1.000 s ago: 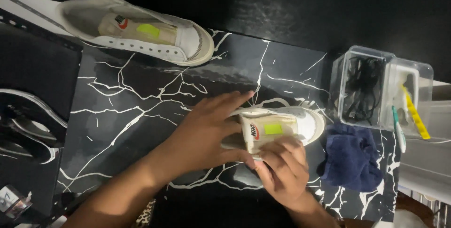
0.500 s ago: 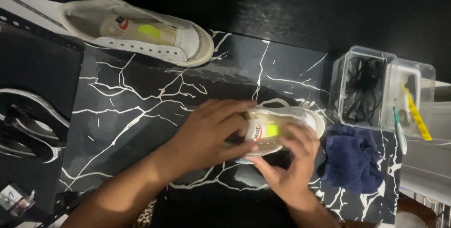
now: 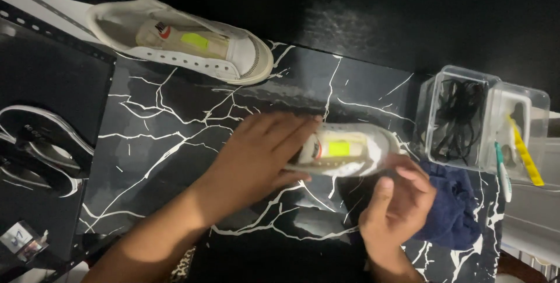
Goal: Cleaning the exterior and interior of white sneakers using a toothbrush and a cloth at a stain treatment station.
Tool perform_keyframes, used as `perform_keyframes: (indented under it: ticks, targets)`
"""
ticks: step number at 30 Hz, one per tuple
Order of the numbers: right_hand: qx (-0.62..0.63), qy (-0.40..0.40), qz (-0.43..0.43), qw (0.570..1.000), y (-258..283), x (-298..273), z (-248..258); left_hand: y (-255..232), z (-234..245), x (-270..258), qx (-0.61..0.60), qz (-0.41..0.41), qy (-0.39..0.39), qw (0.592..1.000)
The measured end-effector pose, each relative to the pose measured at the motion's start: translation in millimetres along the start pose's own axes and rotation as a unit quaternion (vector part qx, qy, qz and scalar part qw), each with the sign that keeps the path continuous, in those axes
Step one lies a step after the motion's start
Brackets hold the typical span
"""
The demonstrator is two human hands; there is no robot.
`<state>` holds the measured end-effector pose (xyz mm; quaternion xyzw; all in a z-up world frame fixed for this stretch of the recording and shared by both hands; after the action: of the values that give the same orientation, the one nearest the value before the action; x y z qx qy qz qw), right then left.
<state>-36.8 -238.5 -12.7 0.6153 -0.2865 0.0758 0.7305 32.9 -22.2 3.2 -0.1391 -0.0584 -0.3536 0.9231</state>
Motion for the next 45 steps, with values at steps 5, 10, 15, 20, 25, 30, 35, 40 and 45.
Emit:
perform_keyframes:
  ticks: [5, 10, 15, 20, 25, 30, 35, 40, 45]
  targets:
    - [0.018, -0.025, 0.003, 1.0, -2, -5, 2, 7, 7, 8, -0.006, -0.02, -0.064, 0.998]
    - [0.003, 0.027, -0.019, 0.999, 7, -10, -1, 4, 5, 12, 0.013, -0.014, -0.101, 0.995]
    - [0.025, 0.047, -0.035, 0.998, 7, -8, -9, 8, -3, 24, 0.065, -0.019, -0.108, 0.992]
    - [-0.029, 0.096, -0.052, 0.994, -5, -16, -10, 21, -21, 54, 0.106, -0.003, -0.031, 0.994]
    - [-0.056, 0.104, -0.041, 0.992, -7, -11, -6, 32, -20, 81, 0.149, -0.003, -0.098, 0.984]
    - [-0.07, 0.132, -0.013, 0.989, -10, -5, -7, 42, -15, 99, 0.209, 0.009, -0.172, 0.963]
    - [-0.068, 0.173, 0.006, 0.983, 0, -5, -15, 40, -14, 96, 0.236, 0.034, -0.216, 0.947]
    - [-0.071, 0.167, -0.029, 0.983, -8, -12, -12, 60, 11, 68, 0.143, 0.101, -0.164, 0.971]
    - [-0.019, 0.15, -0.051, 0.987, -9, -18, -10, 109, 65, -8, 0.036, 0.11, -0.244, 0.963]
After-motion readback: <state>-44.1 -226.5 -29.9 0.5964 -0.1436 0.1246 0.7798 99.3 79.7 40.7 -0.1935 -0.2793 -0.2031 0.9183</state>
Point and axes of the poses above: each hand's wrist, its own x-axis towards the middle knuckle, its own z-axis out of the back of the hand, y = z × x, the point moved 4 cm from there along x, towards the middle knuckle, and after that the axes turned 11 degrees about x, right-handed, at the moved point
